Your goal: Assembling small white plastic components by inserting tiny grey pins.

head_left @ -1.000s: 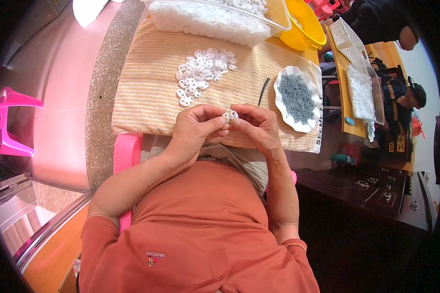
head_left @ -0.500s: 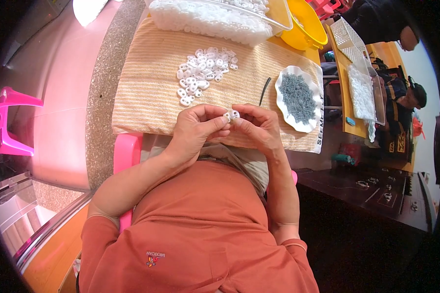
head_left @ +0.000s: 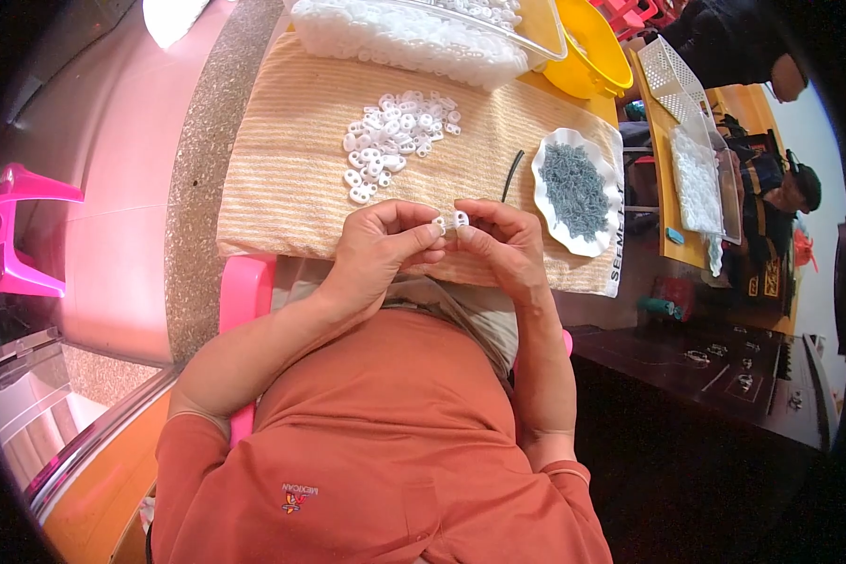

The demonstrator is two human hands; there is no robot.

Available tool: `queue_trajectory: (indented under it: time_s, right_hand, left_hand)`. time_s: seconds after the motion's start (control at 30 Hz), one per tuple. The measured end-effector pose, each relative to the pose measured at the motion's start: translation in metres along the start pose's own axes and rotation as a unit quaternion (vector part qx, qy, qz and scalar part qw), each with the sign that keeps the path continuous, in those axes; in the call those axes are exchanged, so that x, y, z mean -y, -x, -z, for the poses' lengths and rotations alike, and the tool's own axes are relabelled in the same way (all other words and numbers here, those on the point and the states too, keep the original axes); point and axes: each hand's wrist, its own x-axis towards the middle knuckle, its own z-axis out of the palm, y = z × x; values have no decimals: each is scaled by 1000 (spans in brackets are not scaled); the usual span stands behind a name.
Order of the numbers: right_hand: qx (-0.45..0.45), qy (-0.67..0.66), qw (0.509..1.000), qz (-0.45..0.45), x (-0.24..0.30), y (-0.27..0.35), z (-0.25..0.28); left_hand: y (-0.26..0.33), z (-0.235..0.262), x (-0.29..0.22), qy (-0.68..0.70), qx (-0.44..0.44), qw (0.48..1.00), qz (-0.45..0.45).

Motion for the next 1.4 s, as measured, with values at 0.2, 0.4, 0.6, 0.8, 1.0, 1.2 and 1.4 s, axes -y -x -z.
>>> queue_trajectory:
  time_s: [0.2,0.4,0.6,0.8,1.0,1.2,1.4]
  right_hand:
    - [-6,0,1000,-8,1,0,0]
    - [-5,11,1000,-7,1,0,0]
    - [3,34,999,-4,0,0,0]
    - [11,46,999,7,0,0,-1]
    - [20,66,998,7,-1,0,-1]
    - [27,70,997,18,-1,0,-2]
    - [25,58,998,5,-2,0,-2]
  left_hand:
    - [-1,1,0,-3,1,1000,1]
    - [-1,0,0,-5,-3,1000,1]
    - [-1,0,0,-9,-3,1000,-2]
    - [0,-1,0,-12,1,1000,-5]
    - [0,-1,0,-14,8,1000,-7]
    - [0,-1,0,-13,14,1000,-8]
    - [0,0,1,-15,16,1000,-10]
